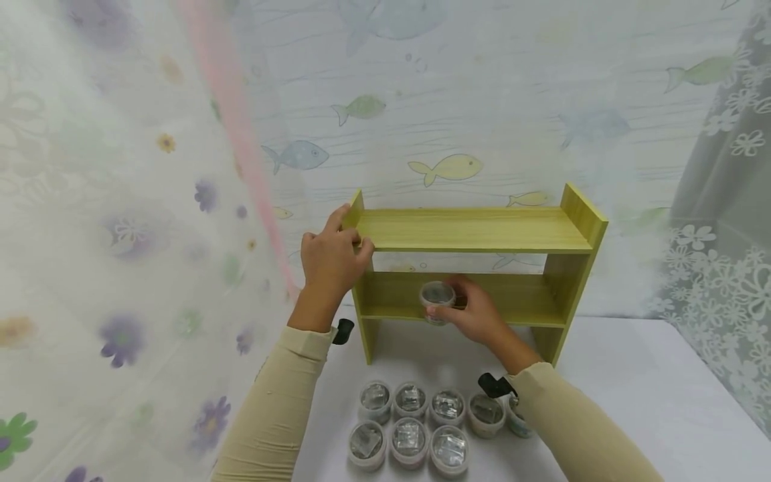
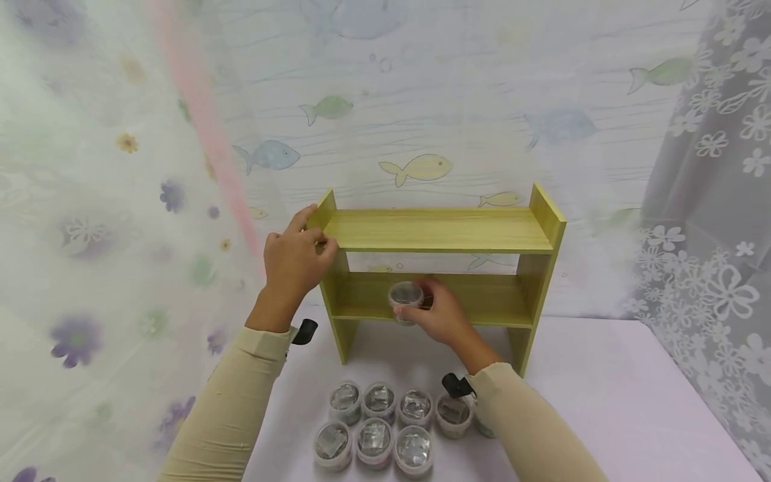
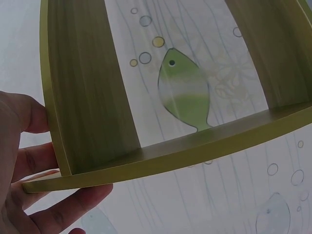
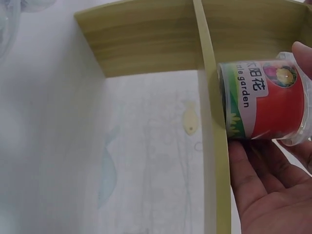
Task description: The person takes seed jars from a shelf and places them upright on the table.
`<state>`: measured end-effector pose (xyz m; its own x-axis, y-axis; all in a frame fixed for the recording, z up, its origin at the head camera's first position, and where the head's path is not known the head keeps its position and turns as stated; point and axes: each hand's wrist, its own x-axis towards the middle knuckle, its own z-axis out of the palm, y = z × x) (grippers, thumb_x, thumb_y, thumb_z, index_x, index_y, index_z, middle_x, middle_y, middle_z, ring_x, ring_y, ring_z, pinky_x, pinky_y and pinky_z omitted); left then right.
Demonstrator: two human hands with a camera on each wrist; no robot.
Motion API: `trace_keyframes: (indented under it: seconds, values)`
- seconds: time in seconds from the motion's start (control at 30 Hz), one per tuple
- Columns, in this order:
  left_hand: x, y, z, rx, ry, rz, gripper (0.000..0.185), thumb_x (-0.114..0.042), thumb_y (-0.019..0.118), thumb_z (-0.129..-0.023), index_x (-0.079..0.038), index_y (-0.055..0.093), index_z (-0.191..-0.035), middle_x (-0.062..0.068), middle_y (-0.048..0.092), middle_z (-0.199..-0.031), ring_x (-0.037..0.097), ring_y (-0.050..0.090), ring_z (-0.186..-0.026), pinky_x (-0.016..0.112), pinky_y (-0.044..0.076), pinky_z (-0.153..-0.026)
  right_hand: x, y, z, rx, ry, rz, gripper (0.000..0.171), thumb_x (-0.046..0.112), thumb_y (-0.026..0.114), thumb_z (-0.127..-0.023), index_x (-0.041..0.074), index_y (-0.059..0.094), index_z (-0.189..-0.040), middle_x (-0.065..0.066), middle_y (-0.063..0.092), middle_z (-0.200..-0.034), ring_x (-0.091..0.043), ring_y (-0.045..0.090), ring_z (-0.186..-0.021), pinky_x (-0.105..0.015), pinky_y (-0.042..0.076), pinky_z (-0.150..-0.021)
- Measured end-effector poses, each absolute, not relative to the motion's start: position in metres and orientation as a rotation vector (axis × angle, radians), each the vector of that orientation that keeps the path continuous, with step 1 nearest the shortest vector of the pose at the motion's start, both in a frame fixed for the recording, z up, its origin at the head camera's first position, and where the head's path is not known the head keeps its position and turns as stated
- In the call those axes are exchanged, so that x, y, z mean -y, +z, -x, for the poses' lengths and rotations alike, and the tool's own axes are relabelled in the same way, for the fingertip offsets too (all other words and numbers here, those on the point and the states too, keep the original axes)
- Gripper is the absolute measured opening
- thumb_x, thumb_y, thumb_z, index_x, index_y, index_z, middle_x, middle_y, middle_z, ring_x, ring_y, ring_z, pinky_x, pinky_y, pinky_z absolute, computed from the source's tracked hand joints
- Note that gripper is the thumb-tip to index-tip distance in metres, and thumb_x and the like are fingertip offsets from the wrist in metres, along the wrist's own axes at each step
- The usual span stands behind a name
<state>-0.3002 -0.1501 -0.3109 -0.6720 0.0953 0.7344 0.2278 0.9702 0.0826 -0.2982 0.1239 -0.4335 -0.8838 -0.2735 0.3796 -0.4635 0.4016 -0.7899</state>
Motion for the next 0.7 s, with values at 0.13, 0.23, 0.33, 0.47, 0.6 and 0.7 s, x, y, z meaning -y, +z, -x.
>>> trace_keyframes:
  seconds: [0.13,0.23,0.33,0.47,0.6,0.7]
  values:
    - [0.150,-0.311,0.300,2.307,-0.203,0.225,0.028,-0.031,0.059,-0.097,-0.020,0.084,-0.094,0.000,0.055,-0.155,0.029,0.071,-0.082,0.053,0.047,-0.078,-0.132,-0.432,0.293,2.456,1.491,-0.643,0.054,0.035,0.086,-0.085,0.013,0.063,-0.130,-0.007,0.070,-0.116,-0.024,0.069,-0.104,-0.043,0.056,-0.089]
    - [0.150,-0.311,0.299,2.312,-0.202,0.224,0.027,-0.032,0.060,-0.097,-0.020,0.084,-0.095,0.000,0.054,-0.155,0.029,0.072,-0.085,0.054,0.047,-0.079,-0.139,-0.432,0.289,2.464,1.484,-0.624,0.054,0.035,0.086,-0.085,0.013,0.063,-0.129,-0.007,0.071,-0.116,-0.024,0.070,-0.103,-0.042,0.056,-0.088]
    - [0.150,-0.310,0.298,2.318,-0.204,0.220,0.027,-0.032,0.060,-0.097,-0.020,0.084,-0.096,0.000,0.054,-0.155,0.029,0.072,-0.085,0.055,0.048,-0.080,-0.144,-0.431,0.286,2.470,1.471,-0.614,0.055,0.036,0.085,-0.085,0.012,0.063,-0.129,-0.008,0.071,-0.116,-0.024,0.070,-0.105,-0.042,0.056,-0.089]
    - [0.150,-0.311,0.298,2.311,-0.208,0.224,0.026,-0.031,0.061,-0.097,-0.019,0.084,-0.096,0.000,0.054,-0.155,0.029,0.072,-0.086,0.056,0.048,-0.081,-0.152,-0.432,0.281,2.467,1.467,-0.597,0.055,0.035,0.086,-0.085,0.011,0.063,-0.129,-0.009,0.070,-0.117,-0.025,0.070,-0.106,-0.041,0.056,-0.089]
    - [0.150,-0.311,0.298,2.305,-0.206,0.229,0.026,-0.031,0.062,-0.097,-0.018,0.084,-0.096,0.001,0.055,-0.154,0.030,0.072,-0.086,0.056,0.048,-0.080,-0.161,-0.433,0.276,2.456,1.471,-0.578,0.054,0.031,0.087,-0.084,0.009,0.063,-0.128,-0.010,0.070,-0.117,-0.026,0.070,-0.106,-0.038,0.057,-0.087]
    - [0.150,-0.311,0.297,2.309,-0.208,0.227,0.027,-0.032,0.061,-0.097,-0.018,0.084,-0.096,0.001,0.055,-0.154,0.030,0.072,-0.087,0.056,0.048,-0.080,-0.169,-0.433,0.273,2.459,1.447,-0.562,0.055,0.029,0.087,-0.084,0.008,0.062,-0.128,-0.011,0.070,-0.117,-0.027,0.070,-0.106,-0.035,0.056,-0.086]
